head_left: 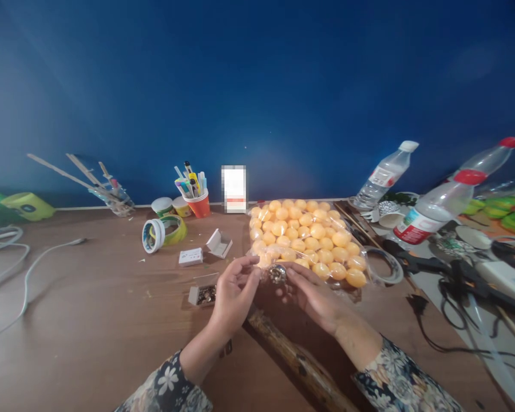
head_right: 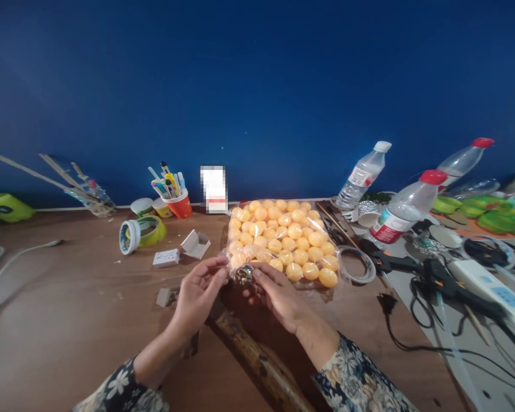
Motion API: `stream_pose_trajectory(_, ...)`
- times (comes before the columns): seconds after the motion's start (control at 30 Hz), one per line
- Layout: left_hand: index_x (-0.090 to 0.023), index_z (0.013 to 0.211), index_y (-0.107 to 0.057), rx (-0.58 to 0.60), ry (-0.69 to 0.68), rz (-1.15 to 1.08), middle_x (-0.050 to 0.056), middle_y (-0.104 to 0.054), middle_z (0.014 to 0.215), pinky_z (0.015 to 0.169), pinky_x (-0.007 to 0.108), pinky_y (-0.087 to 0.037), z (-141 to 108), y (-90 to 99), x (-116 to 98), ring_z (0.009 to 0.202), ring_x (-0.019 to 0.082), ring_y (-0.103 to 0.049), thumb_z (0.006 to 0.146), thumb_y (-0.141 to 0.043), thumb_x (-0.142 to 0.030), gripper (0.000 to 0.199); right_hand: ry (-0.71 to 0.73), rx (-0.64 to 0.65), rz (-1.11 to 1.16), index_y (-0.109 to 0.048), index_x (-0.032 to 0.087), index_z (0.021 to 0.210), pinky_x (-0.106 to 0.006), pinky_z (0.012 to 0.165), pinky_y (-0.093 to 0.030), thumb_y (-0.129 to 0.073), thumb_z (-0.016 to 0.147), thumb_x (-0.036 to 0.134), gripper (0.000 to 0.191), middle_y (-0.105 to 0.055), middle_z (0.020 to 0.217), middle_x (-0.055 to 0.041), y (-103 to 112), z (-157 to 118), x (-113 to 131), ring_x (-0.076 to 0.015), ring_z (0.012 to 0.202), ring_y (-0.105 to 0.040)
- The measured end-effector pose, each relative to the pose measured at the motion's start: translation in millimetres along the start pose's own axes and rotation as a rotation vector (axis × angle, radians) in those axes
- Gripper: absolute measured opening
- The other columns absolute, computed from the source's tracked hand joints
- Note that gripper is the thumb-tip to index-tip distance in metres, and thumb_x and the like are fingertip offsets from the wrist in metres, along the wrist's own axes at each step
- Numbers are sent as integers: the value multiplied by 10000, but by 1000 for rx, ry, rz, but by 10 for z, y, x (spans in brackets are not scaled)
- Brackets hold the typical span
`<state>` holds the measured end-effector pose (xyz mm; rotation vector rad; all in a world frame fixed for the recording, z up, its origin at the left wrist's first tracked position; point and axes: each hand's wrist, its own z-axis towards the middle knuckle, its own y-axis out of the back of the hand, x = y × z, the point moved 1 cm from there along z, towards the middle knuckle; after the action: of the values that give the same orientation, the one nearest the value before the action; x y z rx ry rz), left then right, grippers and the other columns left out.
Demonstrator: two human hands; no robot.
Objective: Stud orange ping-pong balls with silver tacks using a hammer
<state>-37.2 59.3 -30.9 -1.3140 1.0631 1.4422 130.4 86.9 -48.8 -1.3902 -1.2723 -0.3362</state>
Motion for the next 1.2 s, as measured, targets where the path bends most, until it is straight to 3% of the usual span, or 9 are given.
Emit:
stream_pose_trajectory(0.2,-227,1050,-669,132,-218,222,73,-646,1087,841,321,-536,-54,-21,9,986,216,-639,727,-727,-231,329,0,72,35,-684,197,974,-240,601,-463,-712,792,439,304,-701,832,-20,-10,-4,-50,-126,691,-612)
stream_pose_trajectory(0.47,-237,997,-698,165,-202,246,51,-692,987,792,317,-544,-65,-38,-4,859,199,-673,750,-707,-199,250,1,70,4,-676,199,953,-241,577,-449,-701,787,478,326,-682,786,-8,-56,-25,-49,-132,666,-606)
stream_pose_trajectory(0.9,-240,937,-753,48,-331,294,69,-728,919,793,348,-538,-84,-31,19,854,220,-675,763,-711,-235,179,64,128,-64,-687,217,952,-267,603,-445,-665,816,491,307,-668,814,-13,-73,-39,-106,-144,686,-592)
stream_pose_trajectory(1.03,-243,952,-754,42,-263,205,66,-710,913,748,334,-559,-104,-59,-15,816,209,-675,754,-711,-240,202,62,130,-20,-695,220,953,-254,594,-439,-675,807,493,310,-664,797,-8,-105,-32,-112,-137,678,-583)
stream_pose_trajectory(1.2,-215,1065,-675,93,2,-129,61,-677,964,573,283,-569,-132,-94,-54,589,135,-646,733,-732,-290,345,76,143,29,-686,225,1023,-264,626,-455,-685,806,478,333,-664,813,-8,-124,-31,-85,-133,689,-581)
